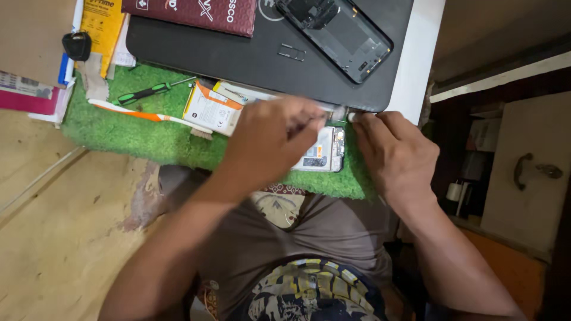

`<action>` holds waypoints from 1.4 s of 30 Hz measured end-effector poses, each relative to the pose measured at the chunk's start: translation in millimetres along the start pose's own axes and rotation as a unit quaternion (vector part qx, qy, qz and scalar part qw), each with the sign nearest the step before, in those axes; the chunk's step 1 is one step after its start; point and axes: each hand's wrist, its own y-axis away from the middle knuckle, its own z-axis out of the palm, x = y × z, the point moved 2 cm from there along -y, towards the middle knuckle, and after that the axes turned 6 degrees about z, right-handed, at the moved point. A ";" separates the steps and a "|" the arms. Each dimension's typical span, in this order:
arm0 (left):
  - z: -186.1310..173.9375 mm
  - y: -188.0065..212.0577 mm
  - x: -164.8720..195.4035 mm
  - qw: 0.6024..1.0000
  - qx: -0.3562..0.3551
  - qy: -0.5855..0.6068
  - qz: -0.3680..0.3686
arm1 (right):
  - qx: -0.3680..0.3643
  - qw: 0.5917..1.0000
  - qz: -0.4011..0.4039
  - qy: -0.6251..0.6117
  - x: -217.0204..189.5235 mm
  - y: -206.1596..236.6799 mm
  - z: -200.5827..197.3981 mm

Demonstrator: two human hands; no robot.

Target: The person works on a disassembled smartphone at a repair bench, prying at its internal components by hand and using a toothbrush to brush the inside of the phone frame. They reposition the phone repeatedly while cleaning and manipulating the internal parts.

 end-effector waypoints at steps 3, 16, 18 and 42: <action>3.7 25.4 6.7 0.998 -0.009 -0.020 -0.053 | 0.002 0.999 -0.019 0.030 2.2 -0.6 1.7; 11.4 53.0 -10.4 0.982 -0.011 -0.169 0.088 | -0.017 1.000 -0.022 -0.005 6.0 1.6 -2.1; 11.6 53.5 -11.5 0.980 0.000 -0.167 0.103 | -0.021 1.000 -0.020 0.008 6.5 1.7 -0.1; 12.7 51.8 -16.2 0.976 0.019 -0.156 0.153 | -0.101 0.925 0.046 -0.364 -8.6 4.4 5.2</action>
